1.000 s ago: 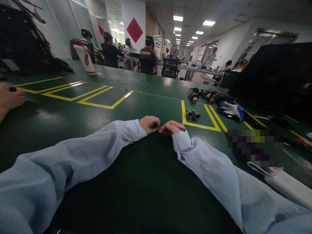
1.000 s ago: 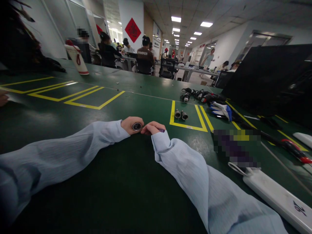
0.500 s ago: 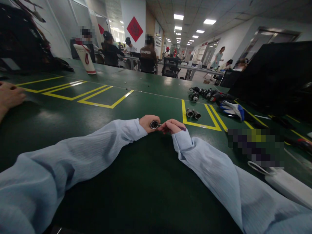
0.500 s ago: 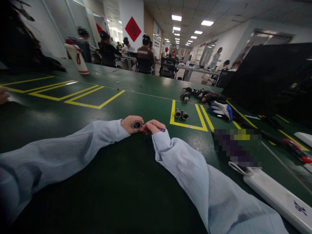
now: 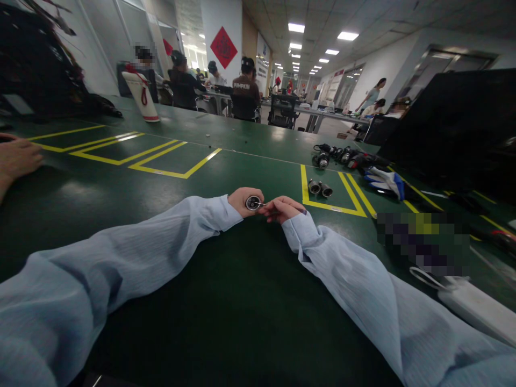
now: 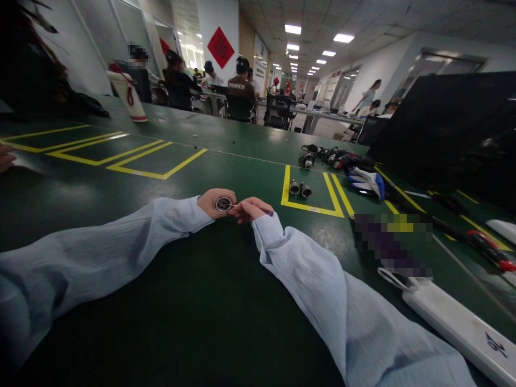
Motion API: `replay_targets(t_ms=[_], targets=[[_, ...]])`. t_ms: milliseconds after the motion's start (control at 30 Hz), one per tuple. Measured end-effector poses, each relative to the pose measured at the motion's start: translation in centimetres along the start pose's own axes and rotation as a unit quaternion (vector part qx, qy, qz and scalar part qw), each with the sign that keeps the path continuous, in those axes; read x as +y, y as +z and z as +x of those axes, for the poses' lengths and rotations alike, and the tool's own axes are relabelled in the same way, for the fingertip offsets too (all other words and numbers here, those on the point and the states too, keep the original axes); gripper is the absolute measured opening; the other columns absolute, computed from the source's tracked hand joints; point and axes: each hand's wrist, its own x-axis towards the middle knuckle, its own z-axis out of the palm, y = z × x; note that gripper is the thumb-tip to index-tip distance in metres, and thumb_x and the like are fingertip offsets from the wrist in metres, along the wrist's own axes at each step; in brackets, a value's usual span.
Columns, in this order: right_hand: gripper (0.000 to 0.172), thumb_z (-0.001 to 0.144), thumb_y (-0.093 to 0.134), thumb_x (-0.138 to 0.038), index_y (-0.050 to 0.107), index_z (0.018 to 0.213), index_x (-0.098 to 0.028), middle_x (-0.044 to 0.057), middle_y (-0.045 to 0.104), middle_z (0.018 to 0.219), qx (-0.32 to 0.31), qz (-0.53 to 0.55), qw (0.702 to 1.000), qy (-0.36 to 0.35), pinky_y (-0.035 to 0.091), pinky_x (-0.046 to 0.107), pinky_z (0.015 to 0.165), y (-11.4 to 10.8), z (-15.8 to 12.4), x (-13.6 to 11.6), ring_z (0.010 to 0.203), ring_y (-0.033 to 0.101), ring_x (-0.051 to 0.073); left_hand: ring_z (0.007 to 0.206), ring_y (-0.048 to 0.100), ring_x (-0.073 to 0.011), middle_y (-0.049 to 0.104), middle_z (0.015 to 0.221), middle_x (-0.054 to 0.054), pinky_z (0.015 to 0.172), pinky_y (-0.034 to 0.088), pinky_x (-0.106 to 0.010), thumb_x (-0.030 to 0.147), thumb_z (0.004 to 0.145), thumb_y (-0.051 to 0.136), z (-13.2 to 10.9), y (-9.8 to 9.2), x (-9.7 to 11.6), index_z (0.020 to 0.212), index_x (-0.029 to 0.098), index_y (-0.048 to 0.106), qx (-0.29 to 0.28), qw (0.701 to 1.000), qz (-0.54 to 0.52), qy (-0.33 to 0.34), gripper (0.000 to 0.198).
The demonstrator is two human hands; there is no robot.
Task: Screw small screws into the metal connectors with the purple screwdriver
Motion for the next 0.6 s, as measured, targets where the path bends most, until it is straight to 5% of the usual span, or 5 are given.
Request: replay_targets(t_ms=[233, 600], targets=[[0.024, 0.064, 0.063, -0.04, 0.059, 0.065, -0.016, 0.003, 0.065, 0.063, 0.035, -0.061, 0.997, -0.017, 0.046, 0.024, 0.05, 0.3, -0.08, 0.2, 0.061, 0.058, 0.014, 0.054, 0.046, -0.0079, 0.05, 0.058, 0.002, 0.051, 0.037, -0.019, 0.025, 0.063, 0.055, -0.17, 0.16, 0.77, 0.063, 0.013, 0.05, 0.032, 0.999, 0.028, -0.022, 0.013], [0.014, 0.065, 0.062, -0.034, 0.059, 0.061, -0.02, 0.001, 0.066, 0.062, 0.008, 0.007, 1.0, 0.011, 0.046, 0.023, 0.05, 0.1, 0.0, -0.06, 0.06, 0.059, 0.013, 0.053, 0.046, -0.0081, 0.05, 0.058, 0.002, 0.05, 0.038, -0.019, 0.031, 0.062, 0.058, 0.0, -0.03, 0.22, 0.064, 0.013, 0.05, 0.011, 1.0, 0.016, -0.013, 0.02]])
